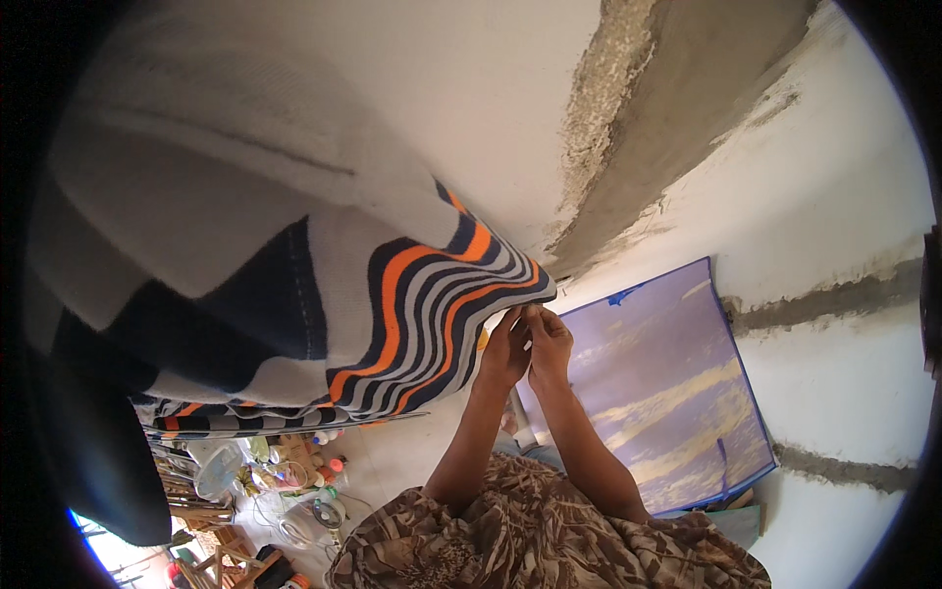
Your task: The person installs a light switch into a wall by inserting the component, securing it with a screwdriver, and placing the plastic cover plate over the assembly.
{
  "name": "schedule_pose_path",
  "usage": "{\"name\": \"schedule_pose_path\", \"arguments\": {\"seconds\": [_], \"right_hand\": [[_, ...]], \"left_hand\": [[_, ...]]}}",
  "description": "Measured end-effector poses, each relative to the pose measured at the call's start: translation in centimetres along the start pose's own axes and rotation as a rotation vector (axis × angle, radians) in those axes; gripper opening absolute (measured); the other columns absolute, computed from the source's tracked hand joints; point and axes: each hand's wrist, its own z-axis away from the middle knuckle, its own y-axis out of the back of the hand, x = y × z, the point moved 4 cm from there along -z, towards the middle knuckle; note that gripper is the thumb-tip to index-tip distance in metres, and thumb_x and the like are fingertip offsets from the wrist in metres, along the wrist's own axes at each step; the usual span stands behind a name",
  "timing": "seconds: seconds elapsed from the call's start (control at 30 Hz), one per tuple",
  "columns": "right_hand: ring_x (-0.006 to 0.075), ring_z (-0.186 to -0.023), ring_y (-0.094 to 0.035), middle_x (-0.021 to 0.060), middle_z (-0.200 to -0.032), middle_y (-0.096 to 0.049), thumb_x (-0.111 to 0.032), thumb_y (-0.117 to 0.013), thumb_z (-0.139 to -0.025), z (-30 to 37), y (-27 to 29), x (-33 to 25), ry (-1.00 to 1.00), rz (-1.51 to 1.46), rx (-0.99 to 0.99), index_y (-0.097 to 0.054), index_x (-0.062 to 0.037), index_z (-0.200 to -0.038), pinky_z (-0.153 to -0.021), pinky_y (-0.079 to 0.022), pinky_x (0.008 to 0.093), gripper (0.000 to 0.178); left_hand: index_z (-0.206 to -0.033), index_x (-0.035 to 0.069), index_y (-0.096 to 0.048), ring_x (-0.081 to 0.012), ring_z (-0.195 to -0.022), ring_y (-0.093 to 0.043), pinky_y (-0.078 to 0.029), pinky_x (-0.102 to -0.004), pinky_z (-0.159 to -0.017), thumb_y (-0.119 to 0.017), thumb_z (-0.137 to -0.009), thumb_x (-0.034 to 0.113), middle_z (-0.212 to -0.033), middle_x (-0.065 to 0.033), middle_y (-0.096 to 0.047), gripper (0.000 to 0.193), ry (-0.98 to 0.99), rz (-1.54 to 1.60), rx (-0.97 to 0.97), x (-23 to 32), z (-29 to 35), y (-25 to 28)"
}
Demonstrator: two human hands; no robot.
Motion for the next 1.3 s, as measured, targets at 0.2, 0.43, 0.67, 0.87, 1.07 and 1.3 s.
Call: {"name": "schedule_pose_path", "arguments": {"seconds": [0.2,0.43,0.67,0.87,1.07,1.3], "right_hand": [[0.0051,-0.062,-0.050,-0.0001,-0.077,-0.064,-0.021,-0.066,-0.096,-0.2,0.3,0.6,0.012,0.075,0.026,-0.068,-0.0004,-0.093,-0.056,-0.039,0.0217,0.021],[0.0058,-0.061,-0.050,0.0004,-0.072,-0.062,-0.019,-0.063,-0.097,-0.3,0.1,0.0,0.184,0.373,0.066,-0.067,0.0015,-0.089,-0.055,-0.040,0.0234,0.022],[0.0056,-0.061,-0.050,0.0000,-0.068,-0.059,-0.019,-0.064,-0.095,0.6,-0.8,-1.2,0.364,0.419,0.027,-0.067,0.0026,-0.088,-0.054,-0.040,0.0246,0.023],[0.0153,-0.067,-0.050,0.0105,-0.070,-0.058,-0.021,-0.052,-0.099,0.1,-0.8,-0.8,0.278,0.452,-0.034,-0.059,0.0045,-0.085,-0.064,-0.044,0.0322,0.030],[0.0131,-0.068,-0.047,0.0061,-0.070,-0.055,-0.021,-0.048,-0.102,0.1,-1.2,-1.0,0.365,0.468,-0.069,-0.057,0.0021,-0.086,-0.061,-0.041,0.0314,0.030],[0.0216,-0.067,-0.049,0.0174,-0.072,-0.054,-0.019,-0.045,-0.102,-0.4,-1.2,-0.8,0.346,0.508,-0.141,-0.054,0.0041,-0.086,-0.064,-0.043,0.0368,0.029]], "left_hand": [[-0.120,0.004,-0.056,-0.0242,-0.116,-0.054,-0.046,-0.0374,-0.102,-0.064,-0.093,0.025,-0.124,-0.0119,-0.057,0.034,0.039,0.083,0.049,0.4,-1.2,1.3],[-0.121,0.002,-0.057,-0.0239,-0.113,-0.056,-0.047,-0.0368,-0.100,-0.063,-0.094,0.024,-0.118,-0.0118,-0.060,0.035,0.048,0.092,-0.007,0.5,-1.2,1.3],[-0.110,0.007,-0.061,-0.0181,-0.099,-0.058,-0.049,-0.0326,-0.089,-0.060,-0.097,0.023,-0.104,-0.0052,-0.061,0.021,0.076,0.080,-0.066,0.6,-0.4,0.2],[-0.114,0.003,-0.062,-0.0206,-0.100,-0.062,-0.051,-0.0334,-0.091,-0.058,-0.098,0.025,-0.105,-0.0085,-0.065,0.028,0.023,0.039,-0.042,0.9,-0.5,0.5],[-0.109,0.006,-0.063,-0.0197,-0.096,-0.061,-0.051,-0.0329,-0.087,-0.061,-0.096,0.026,-0.101,-0.0071,-0.065,0.024,0.010,-0.008,-0.019,1.2,-0.1,-0.3],[-0.110,0.007,-0.062,-0.0157,-0.096,-0.059,-0.049,-0.0295,-0.086,-0.056,-0.099,0.025,-0.102,-0.0038,-0.063,0.022,0.038,0.022,-0.050,1.1,-0.1,-0.3]]}}
